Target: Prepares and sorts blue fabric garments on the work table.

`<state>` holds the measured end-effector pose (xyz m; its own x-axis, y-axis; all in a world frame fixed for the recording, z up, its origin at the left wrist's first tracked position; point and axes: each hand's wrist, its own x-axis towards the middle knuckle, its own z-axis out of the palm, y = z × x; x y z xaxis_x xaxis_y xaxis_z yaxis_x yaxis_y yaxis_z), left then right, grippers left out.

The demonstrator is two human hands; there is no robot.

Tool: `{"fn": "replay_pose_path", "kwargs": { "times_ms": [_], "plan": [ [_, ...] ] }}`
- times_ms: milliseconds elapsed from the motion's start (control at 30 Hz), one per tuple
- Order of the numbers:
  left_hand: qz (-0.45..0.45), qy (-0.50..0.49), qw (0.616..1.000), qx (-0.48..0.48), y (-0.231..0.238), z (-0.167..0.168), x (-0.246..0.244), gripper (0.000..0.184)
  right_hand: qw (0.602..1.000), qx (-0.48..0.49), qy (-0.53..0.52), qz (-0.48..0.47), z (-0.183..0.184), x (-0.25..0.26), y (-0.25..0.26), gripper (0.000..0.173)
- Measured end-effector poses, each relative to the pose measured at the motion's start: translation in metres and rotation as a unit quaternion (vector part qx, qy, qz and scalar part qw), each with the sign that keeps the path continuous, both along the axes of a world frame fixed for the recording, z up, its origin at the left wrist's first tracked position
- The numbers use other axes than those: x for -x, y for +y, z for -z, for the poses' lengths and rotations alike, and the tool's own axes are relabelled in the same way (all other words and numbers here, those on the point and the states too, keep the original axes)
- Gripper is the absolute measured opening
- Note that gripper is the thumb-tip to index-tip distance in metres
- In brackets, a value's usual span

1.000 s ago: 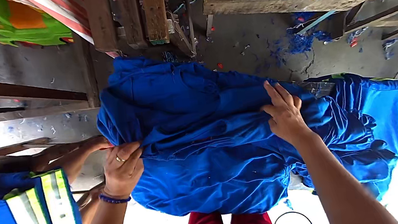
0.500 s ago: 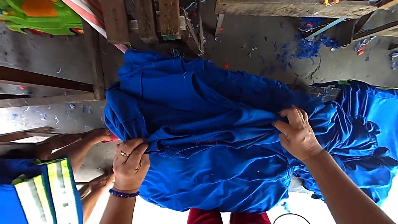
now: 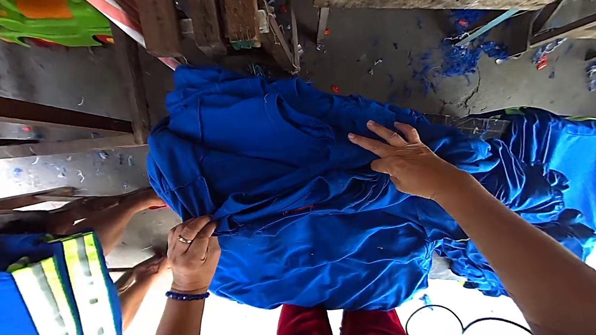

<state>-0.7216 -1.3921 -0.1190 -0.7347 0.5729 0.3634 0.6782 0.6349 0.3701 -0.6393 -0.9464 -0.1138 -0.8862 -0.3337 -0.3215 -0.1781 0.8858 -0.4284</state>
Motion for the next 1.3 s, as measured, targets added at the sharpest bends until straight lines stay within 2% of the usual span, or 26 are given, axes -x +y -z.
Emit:
{"fn": "replay_pose_path", "kwargs": {
  "times_ms": [133, 333, 500, 667, 800, 1033, 1167, 1300],
  "plan": [
    [-0.017, -0.003, 1.0, 0.005, -0.003, 0.004, -0.008, 0.015, 0.997, 0.013, -0.053, -0.046, 0.0, 0.013, -0.001, 0.026],
    [-0.044, -0.006, 0.999, 0.013, -0.002, 0.007, -0.012, 0.015, 0.996, 0.061, 0.019, -0.066, -0.002, -0.011, -0.001, 0.018],
    [-0.049, -0.002, 0.999, 0.014, 0.0, 0.006, -0.013, 0.015, 0.996, 0.064, 0.014, -0.066, -0.008, -0.025, -0.006, 0.015],
    [-0.042, 0.0, 0.999, 0.022, 0.0, 0.005, -0.013, 0.016, 0.986, 0.052, -0.108, -0.117, -0.018, -0.004, -0.021, 0.014],
    [-0.046, -0.008, 0.999, 0.026, 0.002, 0.005, -0.014, 0.016, 0.973, 0.022, -0.2, -0.113, -0.015, 0.016, -0.027, 0.027],
    [-0.042, -0.013, 0.999, 0.03, 0.001, 0.006, -0.013, 0.016, 0.964, 0.065, -0.213, -0.142, -0.026, 0.006, -0.027, 0.03],
    [-0.045, -0.007, 0.998, 0.032, 0.005, 0.003, -0.01, 0.017, 0.972, 0.097, -0.163, -0.141, -0.045, -0.011, -0.023, 0.029],
    [-0.037, -0.01, 0.999, 0.025, 0.006, 0.002, -0.008, 0.016, 0.99, 0.088, -0.099, -0.054, -0.04, -0.041, -0.009, 0.019]
  ]
}}
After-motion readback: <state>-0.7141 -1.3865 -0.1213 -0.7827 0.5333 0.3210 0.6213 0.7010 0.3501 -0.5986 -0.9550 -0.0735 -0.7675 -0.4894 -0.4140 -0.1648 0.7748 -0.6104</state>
